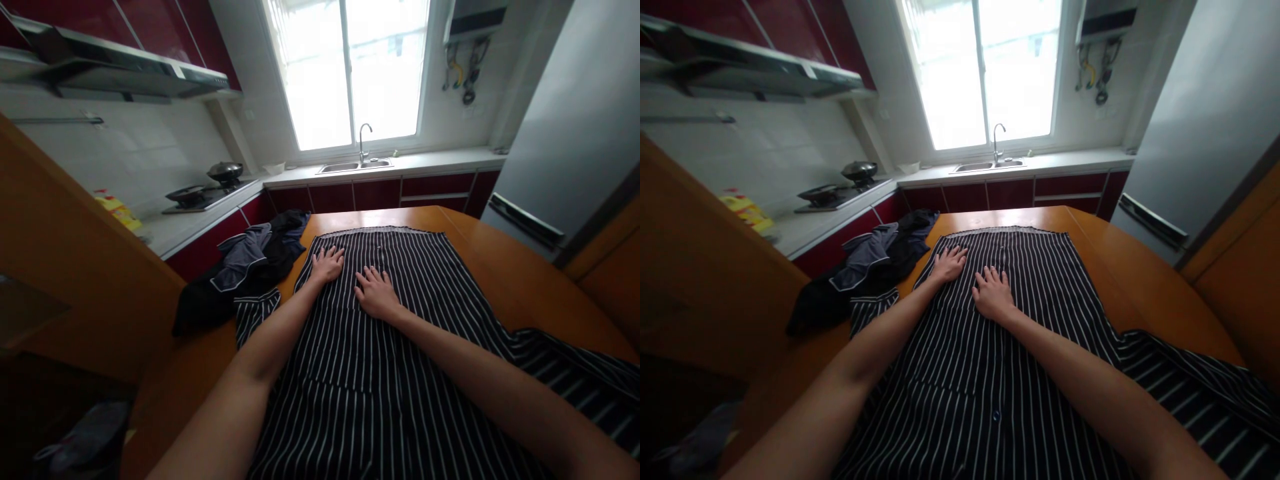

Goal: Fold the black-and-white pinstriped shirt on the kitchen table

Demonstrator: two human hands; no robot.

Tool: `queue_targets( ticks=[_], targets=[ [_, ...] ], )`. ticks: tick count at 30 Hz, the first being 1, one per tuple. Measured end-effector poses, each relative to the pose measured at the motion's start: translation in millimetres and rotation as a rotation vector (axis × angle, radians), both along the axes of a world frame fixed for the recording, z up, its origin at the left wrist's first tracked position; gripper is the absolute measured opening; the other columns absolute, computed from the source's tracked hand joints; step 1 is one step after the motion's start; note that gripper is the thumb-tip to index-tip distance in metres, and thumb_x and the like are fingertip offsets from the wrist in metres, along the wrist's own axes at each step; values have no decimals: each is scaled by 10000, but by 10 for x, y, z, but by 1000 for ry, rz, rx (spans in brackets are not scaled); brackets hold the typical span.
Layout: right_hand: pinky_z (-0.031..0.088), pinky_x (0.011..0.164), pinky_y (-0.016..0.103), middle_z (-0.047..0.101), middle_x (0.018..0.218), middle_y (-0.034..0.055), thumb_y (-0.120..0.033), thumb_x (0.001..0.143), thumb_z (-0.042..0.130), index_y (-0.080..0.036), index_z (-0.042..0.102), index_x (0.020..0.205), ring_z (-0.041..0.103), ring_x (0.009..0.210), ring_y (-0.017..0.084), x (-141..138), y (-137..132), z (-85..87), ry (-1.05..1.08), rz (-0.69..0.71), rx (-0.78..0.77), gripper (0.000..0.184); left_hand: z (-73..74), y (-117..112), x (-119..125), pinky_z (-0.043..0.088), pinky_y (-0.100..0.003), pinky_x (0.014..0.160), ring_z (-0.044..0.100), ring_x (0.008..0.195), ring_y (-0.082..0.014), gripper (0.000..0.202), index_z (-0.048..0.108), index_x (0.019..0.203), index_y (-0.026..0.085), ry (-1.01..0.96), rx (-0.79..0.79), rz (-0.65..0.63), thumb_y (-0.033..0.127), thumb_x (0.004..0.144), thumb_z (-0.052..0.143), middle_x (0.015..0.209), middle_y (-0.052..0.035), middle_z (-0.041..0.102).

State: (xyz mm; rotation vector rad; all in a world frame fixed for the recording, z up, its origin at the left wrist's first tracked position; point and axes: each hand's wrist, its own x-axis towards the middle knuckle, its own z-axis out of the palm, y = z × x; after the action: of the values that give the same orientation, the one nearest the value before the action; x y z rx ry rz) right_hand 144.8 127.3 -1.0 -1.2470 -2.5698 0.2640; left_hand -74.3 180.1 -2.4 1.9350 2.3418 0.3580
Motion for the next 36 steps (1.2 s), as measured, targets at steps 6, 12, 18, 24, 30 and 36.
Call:
queue_targets(
  ticks=[6, 12, 18, 24, 30, 36],
  targets=[
    [108, 1221, 546, 314, 1649, 147, -460, 1017, 365, -177, 435, 1546, 213, 1539, 317, -3, 12, 1, -10, -38, -19, 604, 3, -63, 32, 267, -462, 1232, 442, 1432, -260, 424, 635, 1368, 199, -82, 190, -52, 285, 980, 487, 1507, -93, 539],
    [109, 1219, 559, 310, 1649, 155, -446, 1018, 362, -165, 438, 1545, 214, 1538, 328, -8, 13, -7, -7, -40, -18, 602, 207, -248, -84, 397, -322, 1160, 581, 1293, -199, 369, 697, 1244, 156, -168, 221, -67, 156, 941, 487, 1352, -81, 663],
    [110, 1215, 574, 299, 1651, 166, -439, 1015, 355, -154, 433, 1546, 211, 1537, 335, -13, 20, -46, 0, -30, -11, 608, 428, -1014, -651, 550, -299, 933, 708, 1057, -241, 357, 707, 1150, 127, -224, 45, 22, 175, 798, 667, 1149, -120, 746],
    [114, 1208, 585, 333, 1635, 175, -422, 1011, 353, -147, 452, 1533, 238, 1525, 344, -17, 20, -73, 14, -30, 9, 598, 519, -1879, -893, 524, -250, 636, 720, 782, -194, 351, 670, 1008, 150, -598, -155, 173, 407, 770, 699, 950, -73, 757],
    [116, 1210, 585, 324, 1643, 160, -425, 1018, 330, -153, 437, 1541, 229, 1530, 329, 5, 30, -66, -9, -34, 2, 600, 546, -2073, -666, 330, -204, 438, 563, 485, -110, 407, 700, 819, 133, -718, -290, 174, 511, 681, 755, 677, -22, 677],
    [97, 1215, 605, 311, 1650, 149, -433, 1021, 319, -153, 421, 1549, 215, 1538, 319, 33, 48, -60, -32, -23, -21, 607, 494, -2174, -762, 248, -221, 427, 389, 430, -83, 483, 727, 695, 135, -658, -353, 111, 613, 638, 762, 515, 24, 531]
  ],
)
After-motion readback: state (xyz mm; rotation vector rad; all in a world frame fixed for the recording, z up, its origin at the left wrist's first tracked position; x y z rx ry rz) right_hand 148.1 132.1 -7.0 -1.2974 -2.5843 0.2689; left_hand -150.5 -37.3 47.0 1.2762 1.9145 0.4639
